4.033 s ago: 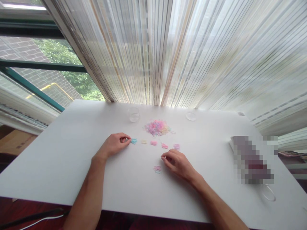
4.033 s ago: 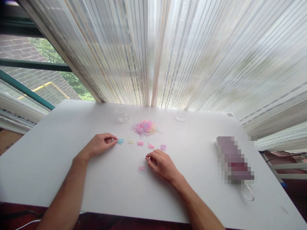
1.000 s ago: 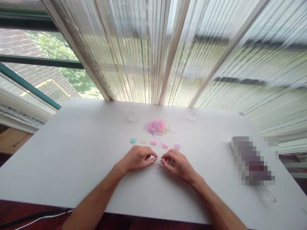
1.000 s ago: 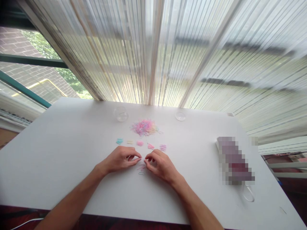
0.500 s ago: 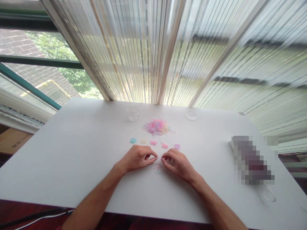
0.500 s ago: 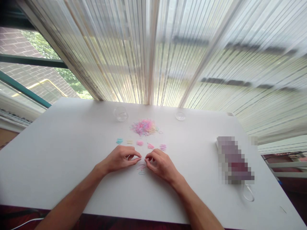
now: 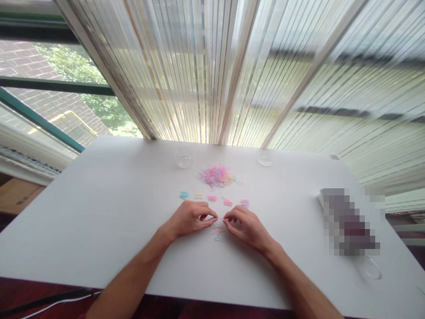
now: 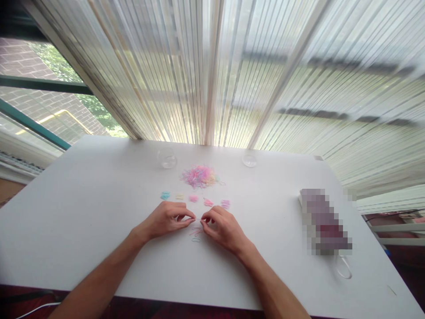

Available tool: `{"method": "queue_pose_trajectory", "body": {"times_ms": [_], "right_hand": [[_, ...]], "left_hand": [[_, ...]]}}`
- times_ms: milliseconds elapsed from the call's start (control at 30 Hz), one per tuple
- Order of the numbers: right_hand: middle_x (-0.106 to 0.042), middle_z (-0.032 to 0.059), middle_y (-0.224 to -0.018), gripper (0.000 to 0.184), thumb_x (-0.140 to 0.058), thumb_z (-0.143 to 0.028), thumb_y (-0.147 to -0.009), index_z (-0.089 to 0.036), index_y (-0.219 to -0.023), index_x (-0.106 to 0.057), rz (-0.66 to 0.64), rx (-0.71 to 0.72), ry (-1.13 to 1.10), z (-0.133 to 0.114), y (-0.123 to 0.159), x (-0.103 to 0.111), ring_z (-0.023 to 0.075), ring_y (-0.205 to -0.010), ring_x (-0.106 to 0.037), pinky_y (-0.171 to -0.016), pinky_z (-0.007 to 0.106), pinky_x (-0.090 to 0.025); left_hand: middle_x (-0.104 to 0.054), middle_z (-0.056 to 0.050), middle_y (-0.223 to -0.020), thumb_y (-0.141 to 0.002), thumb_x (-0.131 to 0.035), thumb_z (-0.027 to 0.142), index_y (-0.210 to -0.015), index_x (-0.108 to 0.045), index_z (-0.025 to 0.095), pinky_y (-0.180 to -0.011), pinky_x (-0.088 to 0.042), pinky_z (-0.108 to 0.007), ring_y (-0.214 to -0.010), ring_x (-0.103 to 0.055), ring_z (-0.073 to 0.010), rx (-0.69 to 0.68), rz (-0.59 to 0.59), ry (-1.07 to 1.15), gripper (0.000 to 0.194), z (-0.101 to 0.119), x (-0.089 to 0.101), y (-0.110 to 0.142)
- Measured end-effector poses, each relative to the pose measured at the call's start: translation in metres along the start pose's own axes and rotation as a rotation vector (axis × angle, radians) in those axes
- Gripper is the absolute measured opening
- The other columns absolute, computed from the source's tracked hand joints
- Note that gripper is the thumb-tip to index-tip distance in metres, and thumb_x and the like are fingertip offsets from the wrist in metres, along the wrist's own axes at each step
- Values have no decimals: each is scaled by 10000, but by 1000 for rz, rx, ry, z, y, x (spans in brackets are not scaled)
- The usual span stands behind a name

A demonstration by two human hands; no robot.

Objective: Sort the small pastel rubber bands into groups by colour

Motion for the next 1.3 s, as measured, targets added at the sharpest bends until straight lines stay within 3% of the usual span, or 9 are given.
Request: {"method": "queue_pose_trajectory", "body": {"times_ms": [167, 400, 800, 1300], "right_hand": [[-638, 29, -803, 83, -585, -206, -957, -219, -922, -659, -10, -58, 16, 8, -1, 22, 157, -714, -602, -641, 274, -509], [-661, 47, -830, 188, -581, -355, -979, -232, -902, -701, 6, -268, 158, 44, 7, 68, 172, -693, -605, -587, 290, -509], [-652, 23, -835, 161, -589, -346, -970, -249, -918, -707, -17, -341, 191, 56, 13, 65, 170, -715, -627, -655, 305, -535], [-648, 29, -792, 160, -564, -311, -965, -240, -919, -698, 52, -309, 223, 45, 7, 74, 173, -670, -606, -622, 304, -518]], "left_hand": [[-597, 37, -633, -890, -699, 287, -961, -776, 211, -573, -386, -197, -557, -516, -87, 52, -33, 12, 130, -3, 0, 1], [-587, 33, -623, -878, -682, 245, -854, -771, 194, -548, -355, -192, -547, -492, -83, 68, -101, 21, 105, 0, -3, 0], [-603, 32, -626, -887, -676, 230, -872, -771, 195, -558, -351, -195, -553, -504, -84, 79, -111, -2, 102, -1, -5, 1], [-585, 31, -614, -876, -681, 320, -874, -764, 194, -545, -356, -194, -543, -490, -87, 74, -155, 34, 151, 2, -6, 1]]}}
Point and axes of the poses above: each hand's wrist, its own y-axis away from the middle knuckle, its own x-axis out of the back of the hand, z = x × y, the point moved 6 cm from there along -y, towards the middle knuckle
